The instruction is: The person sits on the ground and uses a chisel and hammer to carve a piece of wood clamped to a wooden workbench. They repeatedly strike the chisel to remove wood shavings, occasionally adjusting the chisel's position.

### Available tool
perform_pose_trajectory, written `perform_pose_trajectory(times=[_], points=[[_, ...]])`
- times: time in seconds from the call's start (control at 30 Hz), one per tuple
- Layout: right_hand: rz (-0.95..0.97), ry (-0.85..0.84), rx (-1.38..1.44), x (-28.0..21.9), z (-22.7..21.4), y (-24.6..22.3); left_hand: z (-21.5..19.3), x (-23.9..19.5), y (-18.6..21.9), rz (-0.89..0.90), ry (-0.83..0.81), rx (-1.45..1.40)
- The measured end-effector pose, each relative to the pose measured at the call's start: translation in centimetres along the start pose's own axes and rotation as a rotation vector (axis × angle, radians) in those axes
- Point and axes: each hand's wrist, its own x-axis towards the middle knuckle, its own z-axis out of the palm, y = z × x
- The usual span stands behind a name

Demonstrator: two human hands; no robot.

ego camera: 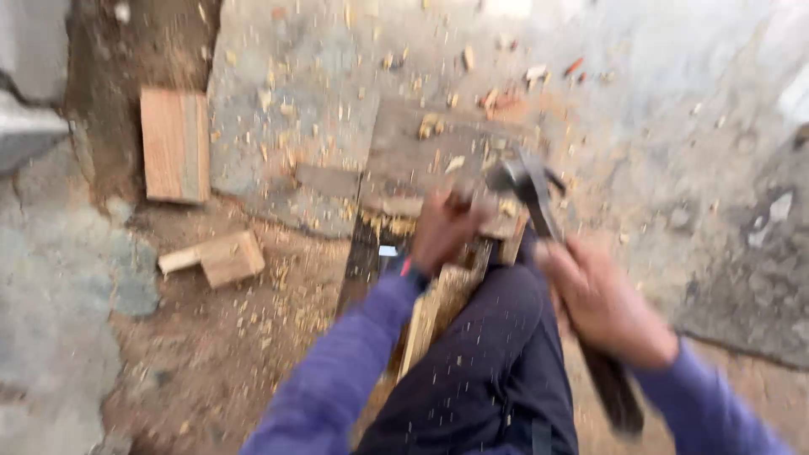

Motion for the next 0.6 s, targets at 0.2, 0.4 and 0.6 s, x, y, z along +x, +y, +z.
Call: perform_pose_trajectory(times=[0.2,0.4,0.6], points=[[0.215,0.09,0.538,-7.1,5.6,11.1,-1.3,-4.8,2.3,0.406,-0.131,0.105],[0.285,0.142,0.73,-7.8,9.7,15.1,-1.4,-0.6,-0.5,0.243,-0.141,0.116],[0.231,0.122,0.73,-8.3,9.1,13.7,-1.4,0.4,0.3,0.061,-0.082,0.077]])
